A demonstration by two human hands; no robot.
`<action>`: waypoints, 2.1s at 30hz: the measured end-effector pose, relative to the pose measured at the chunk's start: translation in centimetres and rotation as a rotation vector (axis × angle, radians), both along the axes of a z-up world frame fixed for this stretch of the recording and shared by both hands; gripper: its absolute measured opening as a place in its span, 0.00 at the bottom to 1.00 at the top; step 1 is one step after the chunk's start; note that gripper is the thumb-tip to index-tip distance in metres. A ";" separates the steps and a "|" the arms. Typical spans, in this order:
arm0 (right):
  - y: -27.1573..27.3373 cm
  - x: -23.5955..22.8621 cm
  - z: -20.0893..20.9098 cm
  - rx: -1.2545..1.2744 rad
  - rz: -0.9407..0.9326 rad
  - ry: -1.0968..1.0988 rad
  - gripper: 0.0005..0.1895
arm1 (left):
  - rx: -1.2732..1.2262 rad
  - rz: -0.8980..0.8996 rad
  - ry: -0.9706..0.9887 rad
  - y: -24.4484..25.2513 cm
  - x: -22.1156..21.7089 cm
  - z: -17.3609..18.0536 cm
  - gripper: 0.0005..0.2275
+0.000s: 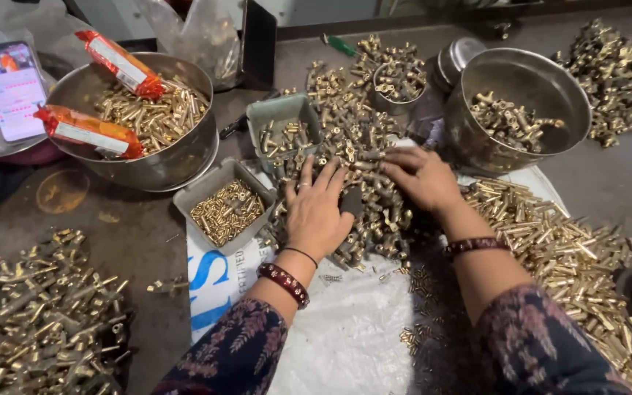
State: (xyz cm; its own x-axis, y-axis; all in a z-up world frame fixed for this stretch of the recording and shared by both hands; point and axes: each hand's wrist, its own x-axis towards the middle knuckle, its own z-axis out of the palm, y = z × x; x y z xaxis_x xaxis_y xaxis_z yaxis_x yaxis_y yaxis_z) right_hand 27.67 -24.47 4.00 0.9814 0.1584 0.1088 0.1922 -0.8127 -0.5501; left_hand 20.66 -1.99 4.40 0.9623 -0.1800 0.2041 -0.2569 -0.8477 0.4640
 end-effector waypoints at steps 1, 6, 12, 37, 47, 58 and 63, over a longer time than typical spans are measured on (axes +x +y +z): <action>-0.3 -0.6 -0.8 -0.005 -0.002 0.002 0.22 | -0.005 -0.002 0.002 -0.2 -0.1 -0.4 0.30; -0.2 -6.2 -1.8 -0.029 0.075 -0.083 0.21 | -0.247 -0.086 -0.083 -0.2 -3.5 -2.2 0.28; 1.2 -14.6 -1.4 -0.031 0.213 -0.166 0.19 | -0.379 -0.152 -0.075 2.4 -11.3 -1.4 0.27; 5.9 -5.6 0.5 -0.025 0.449 -0.217 0.16 | -0.593 0.360 -0.091 7.0 -11.1 -5.5 0.22; 1.6 4.1 -1.2 0.134 -0.015 -0.165 0.15 | -0.568 0.355 -0.045 7.0 -9.1 -5.7 0.23; 2.1 10.1 -6.9 -0.134 -0.102 -0.158 0.20 | -0.735 0.305 -0.163 7.5 -9.3 -5.4 0.24; 1.0 4.5 -7.3 0.639 -0.071 0.216 0.06 | -0.961 0.292 -0.005 8.2 -8.6 -6.2 0.19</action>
